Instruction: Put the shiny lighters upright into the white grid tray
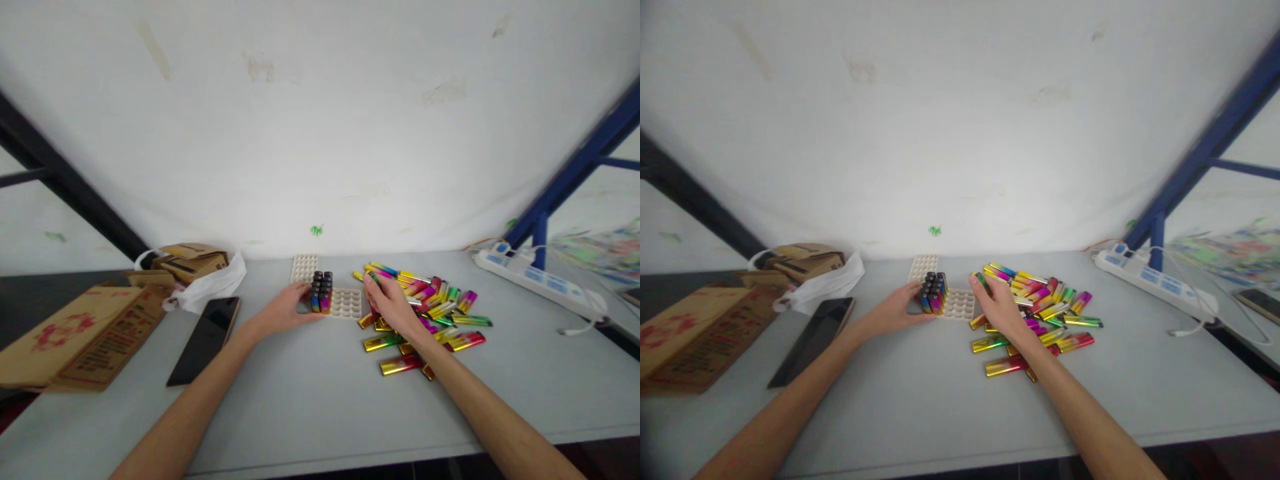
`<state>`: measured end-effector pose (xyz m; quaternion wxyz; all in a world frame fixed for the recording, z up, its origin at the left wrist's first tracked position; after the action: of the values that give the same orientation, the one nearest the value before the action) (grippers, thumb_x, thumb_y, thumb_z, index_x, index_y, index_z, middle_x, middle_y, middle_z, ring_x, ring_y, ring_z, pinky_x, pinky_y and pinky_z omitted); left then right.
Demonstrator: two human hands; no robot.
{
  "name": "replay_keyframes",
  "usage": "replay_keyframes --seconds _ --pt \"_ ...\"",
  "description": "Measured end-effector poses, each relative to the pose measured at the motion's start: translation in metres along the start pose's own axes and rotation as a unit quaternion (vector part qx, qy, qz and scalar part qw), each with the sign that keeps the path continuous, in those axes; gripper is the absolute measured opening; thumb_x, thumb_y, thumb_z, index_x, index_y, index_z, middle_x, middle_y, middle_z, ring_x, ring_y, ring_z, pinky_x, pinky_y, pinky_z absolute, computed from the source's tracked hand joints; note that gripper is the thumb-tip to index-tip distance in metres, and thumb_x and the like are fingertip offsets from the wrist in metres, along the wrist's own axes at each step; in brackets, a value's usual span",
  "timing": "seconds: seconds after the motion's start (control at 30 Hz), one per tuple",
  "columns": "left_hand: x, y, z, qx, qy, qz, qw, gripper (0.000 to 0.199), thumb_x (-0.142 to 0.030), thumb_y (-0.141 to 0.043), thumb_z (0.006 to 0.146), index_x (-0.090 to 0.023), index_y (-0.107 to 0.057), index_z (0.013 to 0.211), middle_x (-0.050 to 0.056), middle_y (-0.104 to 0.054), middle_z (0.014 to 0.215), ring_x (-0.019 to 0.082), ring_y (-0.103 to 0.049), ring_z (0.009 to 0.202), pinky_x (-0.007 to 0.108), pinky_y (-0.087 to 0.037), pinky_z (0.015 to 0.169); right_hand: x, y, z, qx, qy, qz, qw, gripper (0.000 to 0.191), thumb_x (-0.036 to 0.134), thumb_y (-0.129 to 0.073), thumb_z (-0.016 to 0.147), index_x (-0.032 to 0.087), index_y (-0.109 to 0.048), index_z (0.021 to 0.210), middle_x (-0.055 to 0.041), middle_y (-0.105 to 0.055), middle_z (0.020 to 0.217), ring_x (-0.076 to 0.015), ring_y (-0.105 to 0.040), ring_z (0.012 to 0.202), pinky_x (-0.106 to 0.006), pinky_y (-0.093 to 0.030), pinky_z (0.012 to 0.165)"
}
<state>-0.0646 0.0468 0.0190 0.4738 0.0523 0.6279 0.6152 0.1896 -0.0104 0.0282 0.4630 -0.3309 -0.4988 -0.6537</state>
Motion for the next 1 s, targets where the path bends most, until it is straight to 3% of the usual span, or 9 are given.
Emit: replay_keyframes --seconds 0.17,0.3,0.53,0.67,0.8,0.9,1.0 --pt "-0.002 0.0 -0.003 -0.023 0.022 0.024 0.999 0.046 -0.054 -0.079 0.077 -0.017 -0.069 0.102 0.012 -0.071 0.11 0.03 -0.067 0.1 0.042 -0.057 0.089 0.013 -0.001 -0.003 -0.051 0.017 -0.07 0.996 0.054 0.06 -0.05 0.097 0.023 -0.038 0.06 0.0046 -0.036 0.056 -0.0127 -0.036 0.056 -0.029 -0.026 0.054" --pt "-0.006 -0.004 -0.004 -0.035 0.025 0.031 0.999 0.045 -0.049 -0.078 0.076 -0.017 -0.069 0.108 0.011 -0.071 0.114 0.03 -0.066 0.106 0.041 -0.055 0.095 0.013 -0.003 -0.004 -0.081 0.011 -0.085 0.993 0.048 0.051 -0.053 0.091 0.024 -0.035 0.056 0.005 -0.032 0.052 -0.0124 -0.032 0.054 -0.029 -0.022 0.053" --pt "-0.006 -0.006 -0.004 -0.052 0.017 0.032 0.998 0.042 -0.05 -0.078 0.075 -0.02 -0.071 0.104 0.011 -0.072 0.111 0.032 -0.067 0.105 0.042 -0.057 0.093 0.007 -0.006 -0.005 -0.055 -0.024 -0.051 0.997 0.044 0.046 -0.051 0.095 0.024 -0.039 0.059 0.0024 -0.039 0.055 -0.0155 -0.038 0.054 -0.03 -0.028 0.052" --pt "-0.004 -0.007 -0.003 -0.056 0.01 0.029 0.998 0.05 -0.05 -0.08 0.074 -0.018 -0.07 0.11 0.012 -0.071 0.114 0.032 -0.067 0.106 0.044 -0.056 0.095 0.011 -0.008 -0.004 -0.044 0.017 -0.078 0.996 0.046 0.056 -0.049 0.1 0.024 -0.044 0.068 0.0023 -0.046 0.061 -0.0169 -0.044 0.06 -0.03 -0.033 0.058" --pt "-0.002 -0.01 -0.002 -0.056 0.008 0.035 0.998 0.057 -0.057 -0.08 0.075 -0.017 -0.07 0.114 0.013 -0.071 0.113 0.033 -0.066 0.107 0.048 -0.054 0.099 0.02 -0.012 0.001 0.027 0.055 -0.093 0.994 0.037 0.053 -0.041 0.106 0.024 -0.055 0.086 -0.0006 -0.057 0.076 -0.0194 -0.054 0.071 -0.031 -0.041 0.065" --pt "-0.001 -0.01 -0.003 -0.056 0.013 0.026 0.998 0.06 -0.06 -0.08 0.075 -0.017 -0.07 0.115 0.014 -0.071 0.115 0.033 -0.066 0.109 0.048 -0.054 0.1 0.03 -0.015 0.012 0.082 0.119 -0.152 0.978 0.039 0.049 -0.041 0.107 0.023 -0.056 0.083 -0.0046 -0.061 0.086 -0.0208 -0.059 0.082 -0.031 -0.044 0.075" --pt "0.0 -0.012 -0.003 -0.058 0.016 0.023 0.998 0.064 -0.061 -0.08 0.074 -0.016 -0.069 0.118 0.015 -0.071 0.119 0.034 -0.065 0.111 0.047 -0.052 0.102 0.034 -0.018 0.028 0.078 0.142 -0.252 0.954 0.038 0.046 -0.042 0.108 0.022 -0.054 0.08 -0.0043 -0.062 0.079 -0.0214 -0.059 0.078 -0.032 -0.041 0.076"
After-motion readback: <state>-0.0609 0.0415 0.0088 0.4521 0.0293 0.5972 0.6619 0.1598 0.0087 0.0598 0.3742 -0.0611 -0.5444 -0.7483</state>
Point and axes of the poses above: each hand's wrist, its own z-axis towards the middle knuckle, its own y-axis out of the back of the hand, x = y × z, the point moved 3 cm from there along z, towards the middle knuckle
